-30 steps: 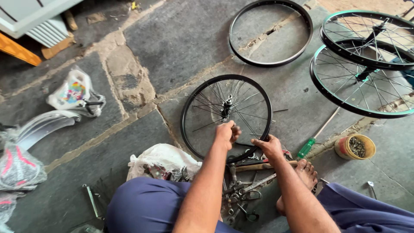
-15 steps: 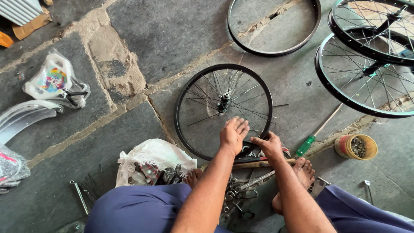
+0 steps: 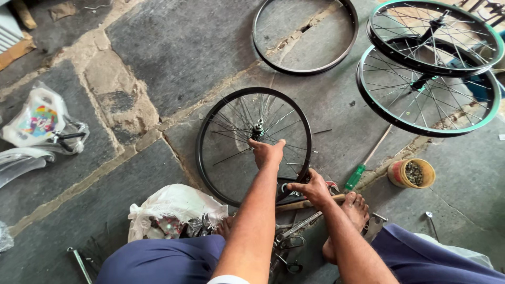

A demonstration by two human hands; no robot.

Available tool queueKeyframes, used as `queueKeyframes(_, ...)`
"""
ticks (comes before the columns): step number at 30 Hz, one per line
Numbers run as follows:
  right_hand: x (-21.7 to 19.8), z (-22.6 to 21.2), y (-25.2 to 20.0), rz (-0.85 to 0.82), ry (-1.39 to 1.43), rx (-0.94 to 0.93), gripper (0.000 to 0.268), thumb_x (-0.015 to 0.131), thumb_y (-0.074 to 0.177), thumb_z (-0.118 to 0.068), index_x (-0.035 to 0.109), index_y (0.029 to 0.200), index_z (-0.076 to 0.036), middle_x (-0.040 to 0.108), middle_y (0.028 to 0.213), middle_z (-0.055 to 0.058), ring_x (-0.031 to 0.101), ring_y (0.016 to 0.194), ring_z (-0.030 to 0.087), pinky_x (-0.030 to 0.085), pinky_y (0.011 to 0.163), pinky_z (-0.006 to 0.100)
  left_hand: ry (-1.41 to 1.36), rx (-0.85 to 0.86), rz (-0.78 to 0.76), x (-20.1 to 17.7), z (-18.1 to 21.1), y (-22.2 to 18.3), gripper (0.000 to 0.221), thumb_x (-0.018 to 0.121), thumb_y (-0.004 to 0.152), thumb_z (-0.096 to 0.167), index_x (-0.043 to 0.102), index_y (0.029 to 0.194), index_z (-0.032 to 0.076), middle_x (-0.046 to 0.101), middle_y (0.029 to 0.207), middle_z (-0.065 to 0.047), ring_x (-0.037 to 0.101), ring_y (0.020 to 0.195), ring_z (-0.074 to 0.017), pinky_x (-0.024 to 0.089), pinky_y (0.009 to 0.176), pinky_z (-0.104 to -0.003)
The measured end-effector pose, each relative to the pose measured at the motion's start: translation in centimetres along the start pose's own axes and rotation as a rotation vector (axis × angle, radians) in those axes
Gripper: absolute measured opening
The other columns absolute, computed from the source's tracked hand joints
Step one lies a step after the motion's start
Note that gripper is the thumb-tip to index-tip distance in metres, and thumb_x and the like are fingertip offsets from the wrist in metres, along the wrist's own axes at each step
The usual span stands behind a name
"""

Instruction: The person inserts spokes into a bicycle wheel rim and tightens them using their fingers and a tool.

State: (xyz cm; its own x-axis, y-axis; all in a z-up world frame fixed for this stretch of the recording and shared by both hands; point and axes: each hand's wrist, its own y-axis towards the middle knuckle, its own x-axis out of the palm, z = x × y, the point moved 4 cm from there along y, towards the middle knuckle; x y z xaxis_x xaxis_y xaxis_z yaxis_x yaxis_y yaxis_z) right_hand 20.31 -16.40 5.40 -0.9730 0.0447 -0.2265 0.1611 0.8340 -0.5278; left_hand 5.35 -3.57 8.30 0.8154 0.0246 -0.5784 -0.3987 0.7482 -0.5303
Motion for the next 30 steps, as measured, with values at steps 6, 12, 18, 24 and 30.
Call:
queueKeyframes(6,-1.2,1.8,0.9,-0.191,0.237,-0.033,0.055,0.091,0.068,-0.014,0.067,0.116,-0.003,0.073,0.096,0.003,0.069,0.085,0.015,0.058,0.07,0.027,0.201,0.198,0.142,-0.1,-3.4,4.3,0.07,0.074,0.082,0.024,0.04,0.141,0.005,0.062,0.129,-0.026,0.064,0.115,-0.0426,0.052,0.096,-0.05)
queueKeyframes(12,-1.9,4.0,2.4,-0.153,0.28,-0.087,0.05,0.089,0.074,-0.013,0.068,0.117,-0.001,0.073,0.095,0.003,0.068,0.087,0.013,0.056,0.076,0.026,0.039,0.402,0.215,-2.1,-6.4,5.1,0.049,0.091,0.069,0.029,0.062,0.101,0.004,0.072,0.102,-0.021,0.069,0.094,-0.0384,0.055,0.083,-0.049)
queueKeyframes(18,-2.0,3.7,2.9,-0.097,0.321,-0.099,0.043,0.089,0.077,-0.012,0.07,0.112,0.003,0.066,0.084,0.004,0.056,0.07,0.013,0.044,0.06,0.026,0.135,0.145,0.081,-5.4,-5.9,3.1,0.03,0.09,0.07,0.027,0.07,0.08,0.008,0.075,0.088,-0.013,0.075,0.086,-0.0315,0.058,0.079,-0.045)
queueKeyframes(24,-2.4,1.4,2.1,-0.083,0.316,-0.114,0.043,0.087,0.076,-0.013,0.07,0.112,0.001,0.072,0.09,0.003,0.067,0.079,0.011,0.054,0.072,0.023,0.478,0.383,0.194,-5.3,-4.4,-1.9,0.012,0.074,0.087,0.017,0.075,0.091,0.006,0.072,0.106,-0.018,0.071,0.093,-0.0386,0.058,0.082,-0.048)
queueKeyframes(30,-2.8,-0.1,1.7,-0.039,0.283,-0.116,0.046,0.089,0.075,-0.013,0.069,0.112,0.005,0.07,0.093,0.004,0.064,0.081,0.013,0.051,0.073,0.027,0.428,0.414,0.115,-1.0,-7.9,-5.4,0.021,0.061,0.094,0.021,0.07,0.102,0.004,0.067,0.114,-0.017,0.069,0.097,-0.0374,0.056,0.083,-0.05)
